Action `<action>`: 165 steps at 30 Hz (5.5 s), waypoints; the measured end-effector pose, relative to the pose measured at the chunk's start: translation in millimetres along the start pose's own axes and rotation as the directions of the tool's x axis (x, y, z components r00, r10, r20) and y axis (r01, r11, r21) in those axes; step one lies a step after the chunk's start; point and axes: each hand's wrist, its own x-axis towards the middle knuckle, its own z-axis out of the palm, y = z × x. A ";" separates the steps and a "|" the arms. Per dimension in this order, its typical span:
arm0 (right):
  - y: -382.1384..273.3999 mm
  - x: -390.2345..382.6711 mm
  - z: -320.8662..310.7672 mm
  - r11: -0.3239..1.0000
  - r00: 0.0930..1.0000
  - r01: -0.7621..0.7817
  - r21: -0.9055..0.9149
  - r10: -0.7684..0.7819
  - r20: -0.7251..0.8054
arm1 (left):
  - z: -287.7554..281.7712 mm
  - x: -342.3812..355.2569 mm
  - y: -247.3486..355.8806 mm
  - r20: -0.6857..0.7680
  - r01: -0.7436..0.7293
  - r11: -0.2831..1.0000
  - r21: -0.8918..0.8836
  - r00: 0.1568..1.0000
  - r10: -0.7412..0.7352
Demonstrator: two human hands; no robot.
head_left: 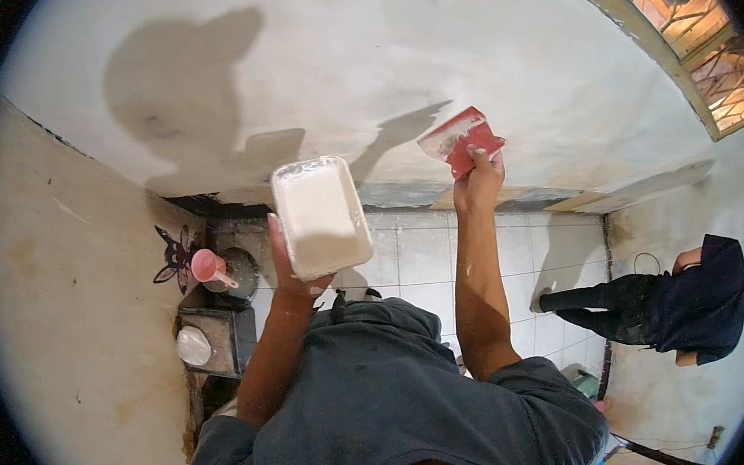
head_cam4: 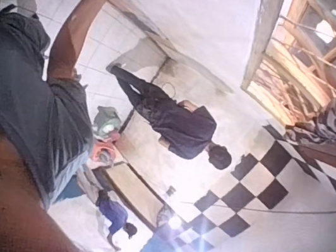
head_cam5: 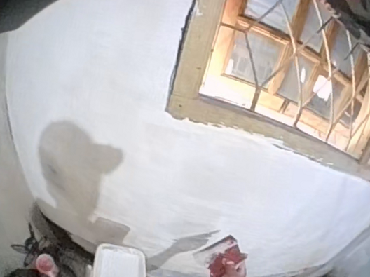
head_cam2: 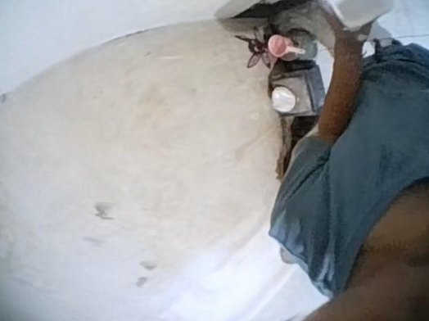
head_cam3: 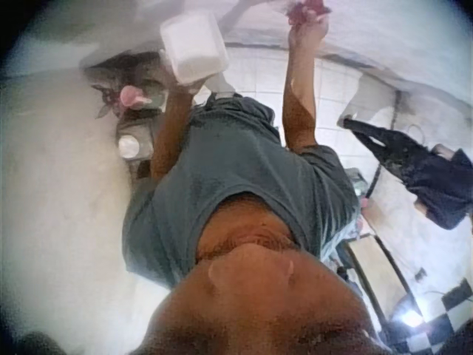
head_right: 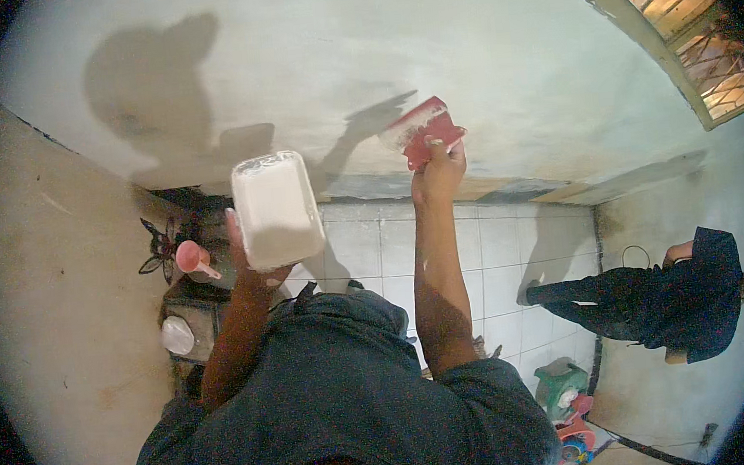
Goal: The person applies wall filler to the surface of a wall using a putty knife and a plastic container.
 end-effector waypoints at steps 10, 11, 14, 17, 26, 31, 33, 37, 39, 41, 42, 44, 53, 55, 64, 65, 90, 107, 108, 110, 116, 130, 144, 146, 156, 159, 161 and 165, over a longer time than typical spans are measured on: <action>-28.8 -86.9 91.6 0.932 0.872 -0.339 -0.127 0.362 0.331 | -1.2 20.5 26.8 0.224 0.190 0.970 -0.150 0.962 -0.154; -28.7 -93.6 96.8 0.920 0.874 -0.270 -0.284 0.358 0.328 | 0.5 23.3 28.3 0.185 0.187 0.973 -0.135 0.970 -0.161; -28.3 -100.1 109.8 0.839 0.871 -0.098 -0.536 0.333 0.361 | 3.4 29.0 32.5 0.129 0.190 0.974 -0.122 0.976 -0.174; -19.0 -103.1 117.8 0.813 0.872 0.028 -0.582 0.265 0.411 | 9.3 33.1 36.6 0.111 0.202 0.974 -0.100 0.975 -0.190; -5.9 -101.9 133.4 0.744 0.871 0.028 -0.668 0.310 0.381 | 0.4 46.3 35.5 0.043 0.190 0.972 0.139 0.979 -0.197; -10.1 -96.6 136.9 0.779 0.839 0.002 -0.627 0.339 0.425 | -3.0 55.6 37.1 0.107 0.179 0.983 0.047 0.977 -0.183; -7.4 -96.0 132.5 0.857 0.856 -0.074 -0.510 0.317 0.409 | 1.5 52.8 41.1 0.053 0.234 0.971 0.049 0.970 -0.236; -5.9 -91.1 120.5 0.901 0.848 -0.321 -0.292 0.411 0.334 | -5.1 52.7 44.2 0.009 0.203 0.979 0.008 0.979 -0.203; -3.3 -87.2 115.2 0.912 0.852 -0.355 -0.208 0.407 0.331 | -12.1 51.8 45.4 0.045 0.189 0.981 0.053 0.981 -0.191; -2.0 -75.7 107.9 0.916 0.856 -0.381 -0.125 0.400 0.327 | -1.6 56.0 39.9 -0.002 0.134 0.990 0.031 0.991 -0.134; 2.8 -77.6 105.7 0.913 0.851 -0.383 -0.142 0.408 0.330 | -4.6 53.6 45.0 -0.036 0.149 0.989 -0.011 0.988 -0.150; 6.8 -79.4 104.0 0.901 0.841 -0.425 -0.087 0.428 0.330 | -11.3 56.3 49.1 -0.092 0.130 0.992 -0.002 0.987 -0.129; -0.2 -63.9 96.3 0.778 0.762 -0.616 0.126 0.547 0.347 | -3.9 77.5 46.0 -0.065 0.055 0.995 -0.084 0.996 -0.060; 2.9 -58.5 94.7 0.784 0.779 -0.600 0.161 0.525 0.344 | -9.9 80.2 47.4 -0.068 0.061 0.997 -0.045 0.996 -0.064; -3.2 9.7 117.2 0.864 0.914 -0.406 0.297 0.375 0.157 | -2.9 77.4 47.1 -0.020 0.039 0.999 -0.002 0.999 -0.039; -5.1 17.3 120.4 0.864 0.915 -0.404 0.300 0.373 0.156 | -2.2 76.6 47.6 -0.064 0.010 1.000 0.030 0.998 -0.008; -33.4 100.1 184.5 0.776 0.948 -0.305 0.553 0.305 0.095 | 13.6 53.7 61.4 -0.169 -0.059 0.996 0.066 0.983 0.070; -49.0 36.2 133.9 0.896 0.957 -0.290 0.336 0.267 0.115 | -0.1 48.4 59.7 -0.150 -0.075 0.996 0.044 0.985 0.080; -34.4 34.5 127.1 0.895 0.957 -0.291 0.338 0.265 0.121 | 3.0 48.0 60.2 -0.148 -0.081 0.996 0.046 0.985 0.087; -7.8 33.7 114.8 0.882 0.914 -0.396 0.256 0.407 0.014 | 5.1 48.1 60.3 -0.142 -0.068 0.997 0.044 0.987 0.074; 24.8 52.1 108.5 0.879 0.912 -0.392 0.272 0.410 -0.012 | 1.2 47.9 63.4 -0.095 -0.049 0.999 -0.001 0.994 0.048; -85.2 77.4 185.4 0.928 0.984 -0.171 0.330 0.147 0.098 | -15.6 47.6 64.7 -0.080 -0.040 0.998 -0.052 0.996 0.036; -21.9 48.2 140.5 0.775 0.837 0.503 -0.382 -0.547 -0.007 | -8.0 40.4 69.9 -0.239 -0.039 0.997 0.062 0.970 0.053; -23.3 75.0 136.5 0.106 0.344 0.857 -0.505 -0.847 0.405 | 6.5 38.1 66.9 -0.247 -0.045 0.993 0.108 0.966 0.071; -46.0 144.7 158.8 -0.241 0.190 0.856 -0.457 -0.675 0.713 | 17.5 40.8 62.6 -0.198 -0.045 0.997 -0.064 0.980 0.032; -13.4 137.2 135.1 -0.165 0.227 0.903 -0.398 -0.602 0.765 | 11.5 33.9 67.8 -0.324 -0.077 0.996 -0.041 0.944 0.060; -4.2 118.0 129.7 -0.095 0.226 0.918 -0.386 -0.673 0.704 | -3.2 30.2 73.9 0.057 -0.013 0.986 -0.166 0.998 0.023; -40.9 102.7 126.8 0.350 0.584 0.741 -0.573 -0.757 0.294 | 18.5 34.2 62.4 -0.290 -0.091 0.996 -0.008 0.953 0.085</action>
